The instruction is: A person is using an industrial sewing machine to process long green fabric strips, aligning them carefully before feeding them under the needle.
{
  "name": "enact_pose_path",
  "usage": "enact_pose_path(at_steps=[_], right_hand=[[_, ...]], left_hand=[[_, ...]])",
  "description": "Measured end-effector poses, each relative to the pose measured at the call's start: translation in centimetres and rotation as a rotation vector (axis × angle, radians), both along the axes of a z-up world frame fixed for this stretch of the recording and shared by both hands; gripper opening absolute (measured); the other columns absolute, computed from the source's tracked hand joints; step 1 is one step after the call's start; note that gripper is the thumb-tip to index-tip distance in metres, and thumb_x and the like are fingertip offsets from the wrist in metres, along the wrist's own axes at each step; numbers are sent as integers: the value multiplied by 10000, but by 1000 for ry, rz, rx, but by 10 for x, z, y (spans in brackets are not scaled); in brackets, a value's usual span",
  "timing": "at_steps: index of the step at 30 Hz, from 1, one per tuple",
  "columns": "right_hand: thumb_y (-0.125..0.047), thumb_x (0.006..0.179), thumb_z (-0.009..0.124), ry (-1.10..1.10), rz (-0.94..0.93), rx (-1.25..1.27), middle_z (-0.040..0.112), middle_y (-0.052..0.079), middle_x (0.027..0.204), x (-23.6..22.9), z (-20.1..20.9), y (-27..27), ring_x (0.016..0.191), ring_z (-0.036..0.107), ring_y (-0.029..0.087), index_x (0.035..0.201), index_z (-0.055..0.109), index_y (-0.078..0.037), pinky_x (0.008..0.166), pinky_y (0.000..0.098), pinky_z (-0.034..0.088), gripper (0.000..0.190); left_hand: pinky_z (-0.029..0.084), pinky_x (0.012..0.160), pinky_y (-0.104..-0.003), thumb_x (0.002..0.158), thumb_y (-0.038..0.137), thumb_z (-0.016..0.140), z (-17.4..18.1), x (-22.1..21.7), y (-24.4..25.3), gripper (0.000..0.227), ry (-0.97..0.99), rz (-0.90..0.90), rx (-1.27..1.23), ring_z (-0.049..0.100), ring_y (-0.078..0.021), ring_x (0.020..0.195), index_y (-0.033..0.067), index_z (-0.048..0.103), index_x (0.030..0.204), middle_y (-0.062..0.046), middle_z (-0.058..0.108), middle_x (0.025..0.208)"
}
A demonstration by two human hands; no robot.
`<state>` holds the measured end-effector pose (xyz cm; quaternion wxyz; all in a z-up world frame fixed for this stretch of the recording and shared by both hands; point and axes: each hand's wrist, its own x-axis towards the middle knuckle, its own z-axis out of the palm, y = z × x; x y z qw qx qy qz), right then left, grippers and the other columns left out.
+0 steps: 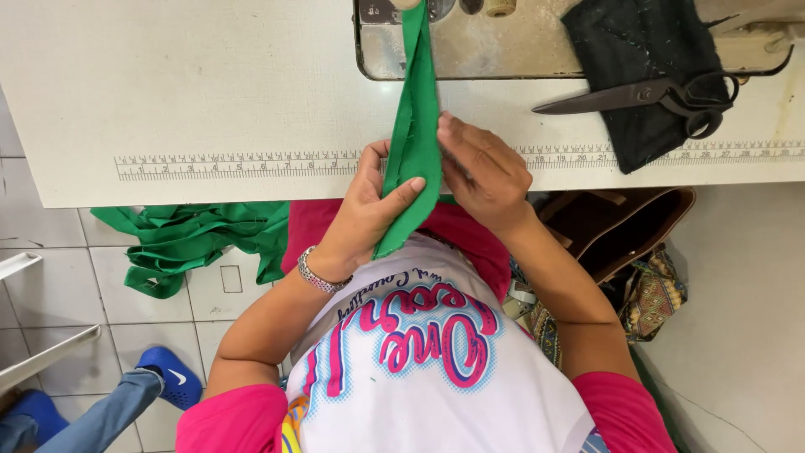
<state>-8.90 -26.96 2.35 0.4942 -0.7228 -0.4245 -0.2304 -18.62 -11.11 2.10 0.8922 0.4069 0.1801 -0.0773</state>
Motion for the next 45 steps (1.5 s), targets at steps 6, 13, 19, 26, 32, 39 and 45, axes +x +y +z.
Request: enact_pose_path(at_steps=[6,13,19,26,32,39,45], right_hand=[[-4,949,754,-224,93,-59,767,185,1203,13,9,4,1127,727,343,1090,818,5,1008,440,578,155],[-101,1081,575,-262,98,-410,769,120,1077,5,8,-2,1082,741,282,977,773,-35,1019,434,564,233],[-125,1098,539,-289,22,-456,737,94,1060,-8,-3,-7,1067,711,270,946,750,-52,1042,495,526,269],[-144,1056,651,-260,-18,-412,703,57,1083,-13,-24,-16,1064,675,241,911,759,-90,1055,507,514,188],[-112,1046,652,-264,10,-369,692,110,1284,-9,-15,-8,1177,691,260,883,746,-84,1090,526,493,191],[-139,1069,616,-225,61,-386,727,116,1216,-8,-3,-13,1172,717,261,879,734,-100,1105,533,464,227],[29,1029,707,-224,170,-513,717,157,1218,-4,7,-16,1190,729,312,899,742,-13,1148,546,419,141]], left_hand=[[650,552,-278,942,68,732,-16,-2,7,506,-46,-61,124,724,-154,726,75,395,1319,-130,708,935],[549,532,-397,1006,180,613,-1,-9,12,183,-351,-170,1440,711,-302,647,141,529,1164,-75,635,752],[535,1008,-418,943,127,556,11,24,14,106,-878,-12,1876,649,-340,1205,63,635,970,-174,631,1239],[441,1076,-470,914,387,471,18,26,24,371,-875,-283,1818,604,-330,1305,86,612,1077,-184,636,1335],[471,1049,-458,922,464,463,16,31,33,477,-895,-394,1754,616,-332,1286,67,607,1143,-158,613,1217],[548,815,-532,979,341,482,27,59,61,365,-892,-527,1476,677,-474,1082,40,633,1119,-239,636,1138],[532,1119,-431,1057,-62,535,4,100,77,251,-1166,-310,1837,560,-386,1342,-42,697,1247,-204,604,1382]])
